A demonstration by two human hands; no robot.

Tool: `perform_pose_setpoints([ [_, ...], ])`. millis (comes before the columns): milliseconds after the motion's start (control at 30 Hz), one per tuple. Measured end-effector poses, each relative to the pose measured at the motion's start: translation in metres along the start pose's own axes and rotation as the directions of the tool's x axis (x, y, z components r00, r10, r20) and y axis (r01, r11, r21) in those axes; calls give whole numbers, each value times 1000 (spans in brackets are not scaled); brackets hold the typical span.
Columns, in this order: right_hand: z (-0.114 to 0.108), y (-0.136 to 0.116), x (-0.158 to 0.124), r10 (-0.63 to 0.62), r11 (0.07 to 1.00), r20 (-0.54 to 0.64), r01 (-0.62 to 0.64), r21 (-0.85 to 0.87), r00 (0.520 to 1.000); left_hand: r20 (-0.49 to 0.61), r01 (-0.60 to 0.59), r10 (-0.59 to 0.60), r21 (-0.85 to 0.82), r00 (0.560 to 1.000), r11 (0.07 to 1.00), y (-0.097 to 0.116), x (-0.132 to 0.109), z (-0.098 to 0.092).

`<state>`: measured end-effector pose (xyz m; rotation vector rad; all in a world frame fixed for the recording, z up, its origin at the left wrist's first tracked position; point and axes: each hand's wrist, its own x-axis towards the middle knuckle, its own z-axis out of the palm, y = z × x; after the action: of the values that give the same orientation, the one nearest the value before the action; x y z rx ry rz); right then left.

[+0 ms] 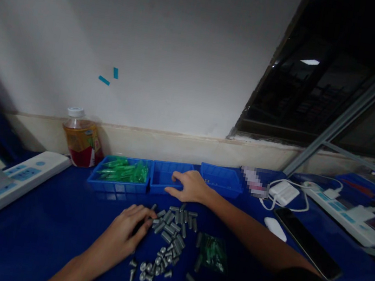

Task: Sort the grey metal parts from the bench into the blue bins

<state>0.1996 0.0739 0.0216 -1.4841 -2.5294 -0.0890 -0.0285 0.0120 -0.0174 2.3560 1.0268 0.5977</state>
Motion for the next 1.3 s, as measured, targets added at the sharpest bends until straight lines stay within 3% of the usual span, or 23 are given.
perform_pose_setpoints([
  [200,8,2,-1,92,959,-253,-17,283,963,33,19,-19,-13,999,1000,-1,-1,1],
  [333,5,7,7,272,770,-324,-3,639,906,38,37,-36,-18,999,999,-1,-2,0],
  [400,0,18,9,409,657,-374,15,753,832,35,36,-35,-17,999,999,-1,-2,0],
  [467,-5,38,8,556,602,-409,-11,798,723,27,29,-29,-17,999,999,0,-3,0],
  [533,-8,65,3,692,568,-370,-152,809,620,15,21,-21,-14,1000,1000,0,-3,0],
  [600,-9,94,-3,789,501,-218,-394,771,575,-2,17,-17,-3,1000,1000,-1,-3,1],
  [633,-10,105,-7,807,458,-108,-501,734,580,-15,17,-17,3,1000,1000,-1,-3,1],
  [700,-12,116,-15,815,406,17,-591,697,580,-57,14,-13,10,998,1000,-3,-3,3],
  [767,-16,108,-23,807,449,-53,-552,703,589,-114,3,-3,1,993,1000,-4,-2,3],
  [833,-20,79,-33,746,596,-262,-438,673,612,-178,-6,3,-18,984,1000,-5,-2,4],
  [867,-21,59,-38,683,676,-349,-375,634,642,-212,-8,1,-29,977,1000,-5,-1,4],
  [900,-21,37,-44,595,746,-390,-303,593,703,-239,-6,-4,-41,971,999,-4,-1,4],
  [967,-16,-10,-55,318,876,-394,-109,469,862,-277,-1,-20,-75,961,997,-3,-1,5],
  [1033,-8,-49,-63,12,948,-340,98,304,940,-283,3,-38,-123,958,992,-1,0,6],
  [1133,5,-81,-69,-165,944,-281,234,234,946,-272,3,-57,-193,961,981,3,1,7],
  [1300,15,-87,-71,-48,893,-370,206,400,928,-264,-17,-42,-218,964,976,9,-2,7],
])
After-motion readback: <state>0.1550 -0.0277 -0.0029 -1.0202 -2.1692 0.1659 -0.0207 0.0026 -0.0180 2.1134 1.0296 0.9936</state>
